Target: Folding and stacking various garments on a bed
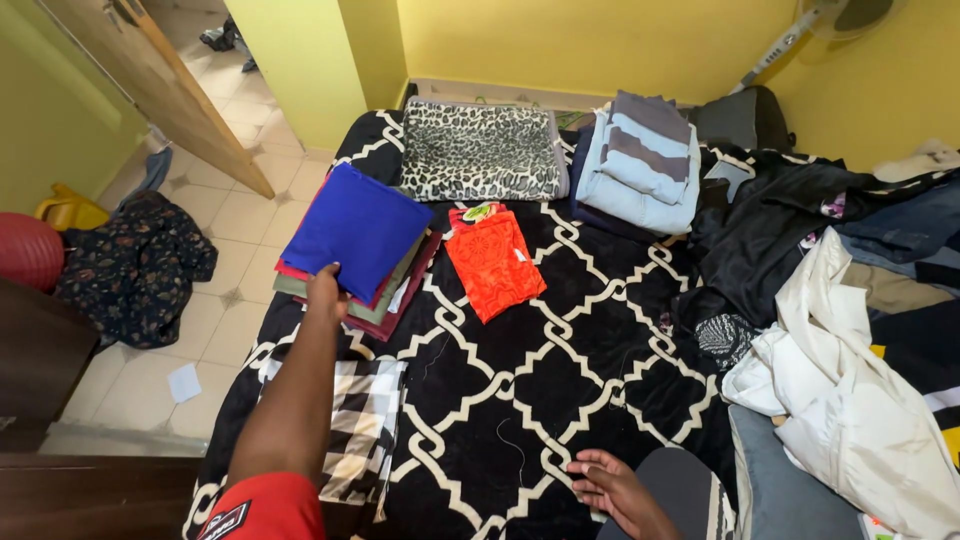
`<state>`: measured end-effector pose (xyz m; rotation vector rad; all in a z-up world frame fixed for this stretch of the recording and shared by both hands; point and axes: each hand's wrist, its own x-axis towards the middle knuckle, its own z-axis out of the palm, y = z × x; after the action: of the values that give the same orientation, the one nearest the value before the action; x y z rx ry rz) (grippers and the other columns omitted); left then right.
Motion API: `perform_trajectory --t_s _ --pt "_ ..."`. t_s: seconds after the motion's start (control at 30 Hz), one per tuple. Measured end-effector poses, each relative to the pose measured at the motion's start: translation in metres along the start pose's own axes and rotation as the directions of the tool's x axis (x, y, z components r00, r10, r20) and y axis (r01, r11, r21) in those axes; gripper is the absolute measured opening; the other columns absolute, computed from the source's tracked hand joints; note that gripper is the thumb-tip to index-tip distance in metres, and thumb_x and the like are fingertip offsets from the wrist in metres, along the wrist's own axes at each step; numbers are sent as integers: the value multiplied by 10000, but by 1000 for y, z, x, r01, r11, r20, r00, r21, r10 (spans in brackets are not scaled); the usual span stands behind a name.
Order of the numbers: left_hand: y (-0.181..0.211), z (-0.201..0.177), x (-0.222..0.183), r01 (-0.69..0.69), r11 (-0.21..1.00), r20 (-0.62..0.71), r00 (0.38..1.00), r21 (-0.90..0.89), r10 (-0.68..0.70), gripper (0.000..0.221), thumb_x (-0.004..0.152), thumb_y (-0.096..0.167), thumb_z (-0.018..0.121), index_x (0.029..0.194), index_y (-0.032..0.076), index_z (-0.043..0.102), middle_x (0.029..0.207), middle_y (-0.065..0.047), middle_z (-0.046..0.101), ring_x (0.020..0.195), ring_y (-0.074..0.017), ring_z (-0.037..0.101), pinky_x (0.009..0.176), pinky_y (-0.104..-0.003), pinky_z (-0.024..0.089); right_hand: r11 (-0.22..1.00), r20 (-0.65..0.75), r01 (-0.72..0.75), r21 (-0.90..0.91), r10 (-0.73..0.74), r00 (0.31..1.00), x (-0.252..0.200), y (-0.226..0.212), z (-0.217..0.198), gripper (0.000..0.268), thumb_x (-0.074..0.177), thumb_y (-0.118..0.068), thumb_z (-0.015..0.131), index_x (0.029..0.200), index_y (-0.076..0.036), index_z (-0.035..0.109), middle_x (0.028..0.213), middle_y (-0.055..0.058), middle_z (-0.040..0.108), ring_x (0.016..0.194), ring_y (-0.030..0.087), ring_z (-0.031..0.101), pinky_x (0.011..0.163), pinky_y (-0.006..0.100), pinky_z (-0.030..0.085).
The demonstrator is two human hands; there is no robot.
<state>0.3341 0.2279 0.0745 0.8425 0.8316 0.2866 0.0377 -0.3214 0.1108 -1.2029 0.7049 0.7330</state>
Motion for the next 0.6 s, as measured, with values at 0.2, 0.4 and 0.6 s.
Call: perform_trajectory --t_s 0.2,0.4,0.6 --pt "21 22 -46 -642 262 -75 303 721 950 588 768 -7 702 1313 -70 488 1262 -270 524 1180 -470 517 1072 -522 406 998 -7 -60 32 60 998 7 0 1 311 1021 -117 599 1306 8 587 1268 234 722 898 302 698 730 388 551" --pt "61 87 -85 -608 -342 695 582 716 421 781 849 594 644 1493 178 490 1596 -235 318 1482 -459 253 1147 -637 242 999 -36 32 -37 -33 999 17 19 -20 320 977 -137 643 1267 -2 628 1255 222 760 883 293 709 756 386 562" --pt "88 122 -90 -314 -222 341 935 923 97 1234 631 833 649 1645 351 137 1733 -73 -73 1567 -431 -12 1115 -816 172 986 -113 20 167 -1 994 122 103 -129 458 907 -102 723 1334 22 611 1338 328 728 893 463 758 782 477 579"
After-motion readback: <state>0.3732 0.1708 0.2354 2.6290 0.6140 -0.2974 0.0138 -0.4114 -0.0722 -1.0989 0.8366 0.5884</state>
